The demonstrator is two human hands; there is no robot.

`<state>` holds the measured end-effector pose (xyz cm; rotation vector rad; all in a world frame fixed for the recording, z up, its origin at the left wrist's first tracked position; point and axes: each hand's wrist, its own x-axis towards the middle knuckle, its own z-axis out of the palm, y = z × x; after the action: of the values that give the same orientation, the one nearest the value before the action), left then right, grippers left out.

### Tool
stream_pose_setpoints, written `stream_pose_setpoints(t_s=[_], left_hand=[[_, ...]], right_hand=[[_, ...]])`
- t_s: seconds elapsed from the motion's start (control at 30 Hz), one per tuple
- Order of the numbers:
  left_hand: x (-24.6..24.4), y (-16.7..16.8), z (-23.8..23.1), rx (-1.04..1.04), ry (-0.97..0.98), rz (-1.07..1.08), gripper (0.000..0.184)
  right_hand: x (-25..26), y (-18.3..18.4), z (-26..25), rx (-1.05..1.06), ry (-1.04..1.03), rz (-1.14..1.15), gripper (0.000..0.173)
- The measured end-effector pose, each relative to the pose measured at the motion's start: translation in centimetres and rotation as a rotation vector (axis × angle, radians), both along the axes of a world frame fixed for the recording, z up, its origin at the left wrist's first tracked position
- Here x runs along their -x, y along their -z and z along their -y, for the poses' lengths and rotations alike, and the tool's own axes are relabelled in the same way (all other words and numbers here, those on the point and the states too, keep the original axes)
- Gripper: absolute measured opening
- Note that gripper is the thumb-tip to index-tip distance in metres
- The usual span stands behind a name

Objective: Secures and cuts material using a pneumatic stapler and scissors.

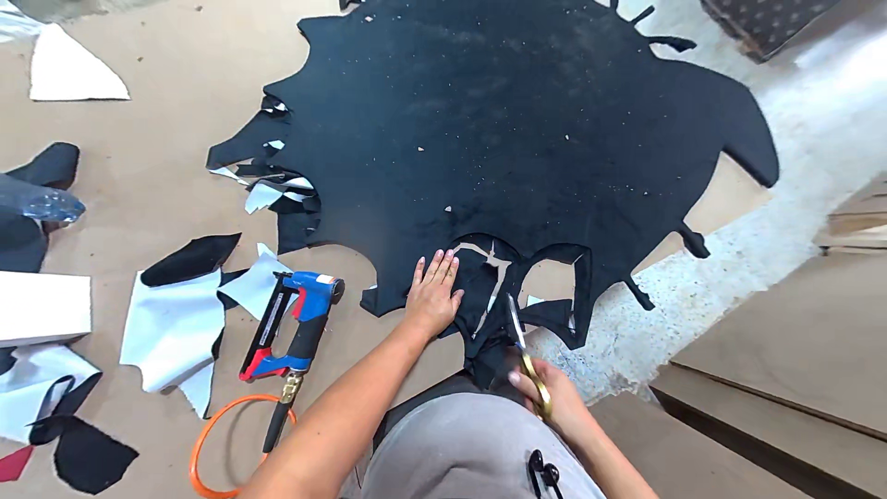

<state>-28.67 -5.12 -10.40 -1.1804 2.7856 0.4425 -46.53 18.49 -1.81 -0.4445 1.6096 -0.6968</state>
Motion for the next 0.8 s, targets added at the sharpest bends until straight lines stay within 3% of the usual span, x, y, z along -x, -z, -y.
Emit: stream_pose_setpoints(t_s=[0.13, 0.23, 0.37, 0.47, 0.53, 0.6, 0.73, 0.8], left_hand=[[2.3, -1.6, -0.1, -0.018, -0.058, -0.091, 0.067], [6.4, -1.9, -0.6, -0.072, 0.012, -0.164, 0.066], [10.8, -1.0, -2.0, -0.183, 0.199, -0.057, 0.062], [11.2, -2.9, -0.5, -0.287, 0.222, 0.025, 0.063], [9.3, -4.6, 0.9, -0.251, 0.119, -0.107, 0.055], [5.2, -6.3, 2.1, -0.111, -0.092, -0.200, 0.050], [-5.6, -7.1, 1.9, -0.061, -0.639, -0.044, 0.058], [-8.5, -6.8, 0.6, -0.114, -0.707, 0.081, 0.056]], right_hand=[[3.4, -2.7, -6.7, -0.025, 0.266, -0.074, 0.048], [5.7, -4.1, -9.4, -0.039, 0.412, -0.170, 0.042], [7.6, -5.1, -11.2, -0.007, 0.548, -0.221, 0.043], [8.7, -4.9, -11.3, 0.021, 0.617, -0.248, 0.035], [9.6, -3.9, -10.9, 0.031, 0.641, -0.325, 0.036], [11.0, -2.4, -10.0, 0.018, 0.573, -0.439, 0.047], [12.9, 1.3, -4.7, -0.071, 0.331, -0.489, 0.067], [13.6, 3.3, -1.2, -0.094, 0.287, -0.423, 0.068]])
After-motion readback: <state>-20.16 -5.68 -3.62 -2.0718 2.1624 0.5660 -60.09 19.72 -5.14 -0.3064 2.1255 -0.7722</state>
